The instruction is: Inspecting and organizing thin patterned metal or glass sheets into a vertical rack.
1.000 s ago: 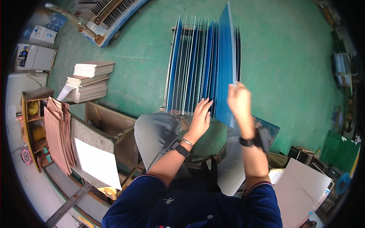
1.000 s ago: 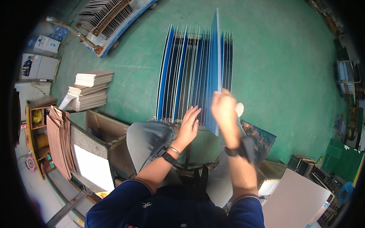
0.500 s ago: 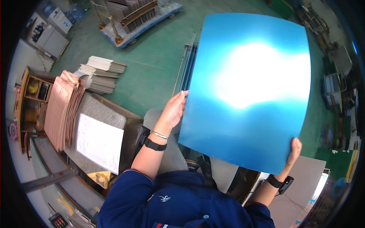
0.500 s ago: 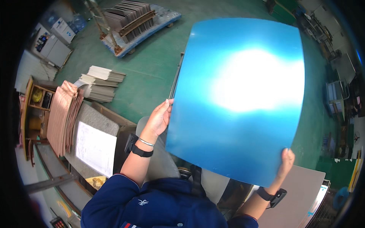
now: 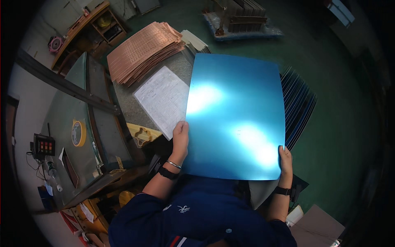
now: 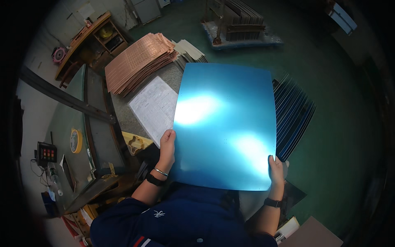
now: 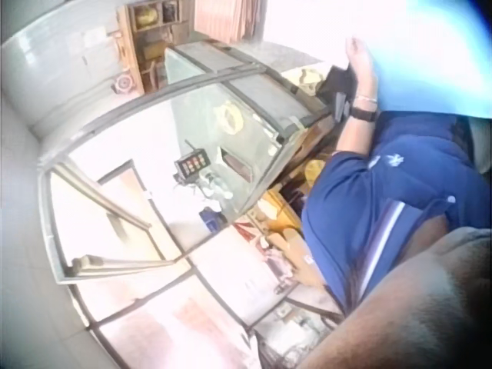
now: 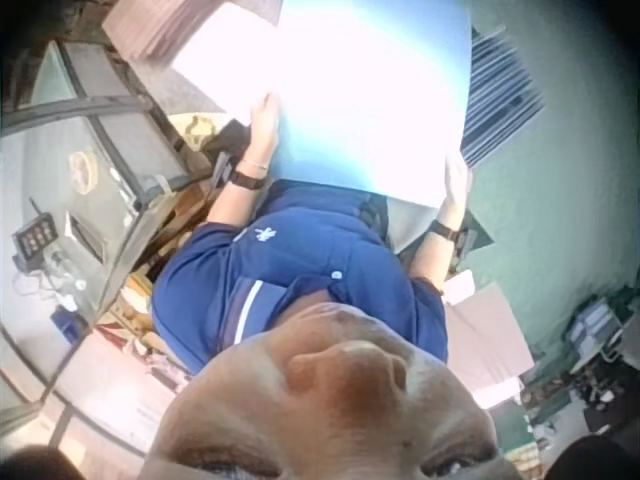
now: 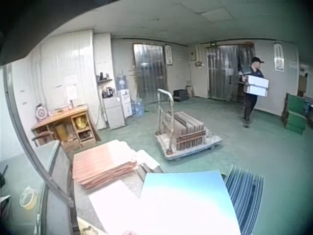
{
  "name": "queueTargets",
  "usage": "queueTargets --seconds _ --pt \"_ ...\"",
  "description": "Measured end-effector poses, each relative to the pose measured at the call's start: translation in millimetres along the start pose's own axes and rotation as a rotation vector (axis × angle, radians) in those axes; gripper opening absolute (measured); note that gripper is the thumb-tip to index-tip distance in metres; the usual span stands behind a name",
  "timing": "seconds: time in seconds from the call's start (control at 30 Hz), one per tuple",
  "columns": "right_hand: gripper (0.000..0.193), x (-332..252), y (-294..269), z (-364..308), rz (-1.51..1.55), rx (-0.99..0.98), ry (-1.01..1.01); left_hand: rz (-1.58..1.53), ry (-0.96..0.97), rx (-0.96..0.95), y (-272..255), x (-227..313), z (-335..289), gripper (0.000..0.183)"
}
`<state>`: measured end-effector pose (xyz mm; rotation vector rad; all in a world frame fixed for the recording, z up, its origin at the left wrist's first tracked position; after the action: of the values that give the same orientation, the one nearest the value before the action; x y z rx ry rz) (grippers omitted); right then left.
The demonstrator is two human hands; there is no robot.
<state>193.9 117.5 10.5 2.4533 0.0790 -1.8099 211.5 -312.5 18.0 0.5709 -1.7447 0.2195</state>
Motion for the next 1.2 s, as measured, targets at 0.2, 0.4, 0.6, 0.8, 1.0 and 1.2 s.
queueTargets --seconds 0.2,0.4,0.6,0.8,1.0,1.2 --pt "0.042 19.4 70.1 35.9 -0.003 -0.203 0.088 -0.075 -0.004 0.281 -81.8 -14.8 -30.9 0.023" --pt "0.033 31.1 96.4 53.3 0.025 -0.254 0.212 -0.205 -0.121 0.247 -118.0 -27.7 -28.5 0.019" --pt "0.030 24.4 81.6 49.6 -0.085 -0.089 0.218 -0.323 -0.343 0.084 -114.2 -45.8 -27.8 0.010" --pt "0.029 -26.7 101.3 37.5 -0.952 0.147 -0.220 -0.298 -0.345 0.067 -110.7 -45.0 -21.7 0.015" --pt "0.041 -12.7 126.0 23.3 -1.228 0.259 -0.380 0.031 -0.230 0.140 -120.0 -29.3 -18.7 0.027" --pt "0.041 -11.4 139.5 8.4 -1.196 0.323 -0.387 0.609 0.027 0.130 -118.6 -7.5 -20.0 0.033"
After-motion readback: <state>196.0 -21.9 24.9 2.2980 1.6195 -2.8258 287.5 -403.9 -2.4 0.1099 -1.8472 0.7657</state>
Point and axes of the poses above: each hand's wrist, its own z-axis towards the middle knuckle, its own y-axis out of the palm, x = y × z, the point moved 6 cm from there along z, towards the middle knuckle, and after that the axes turned 7 degrees about -z, right-handed, at the moved point
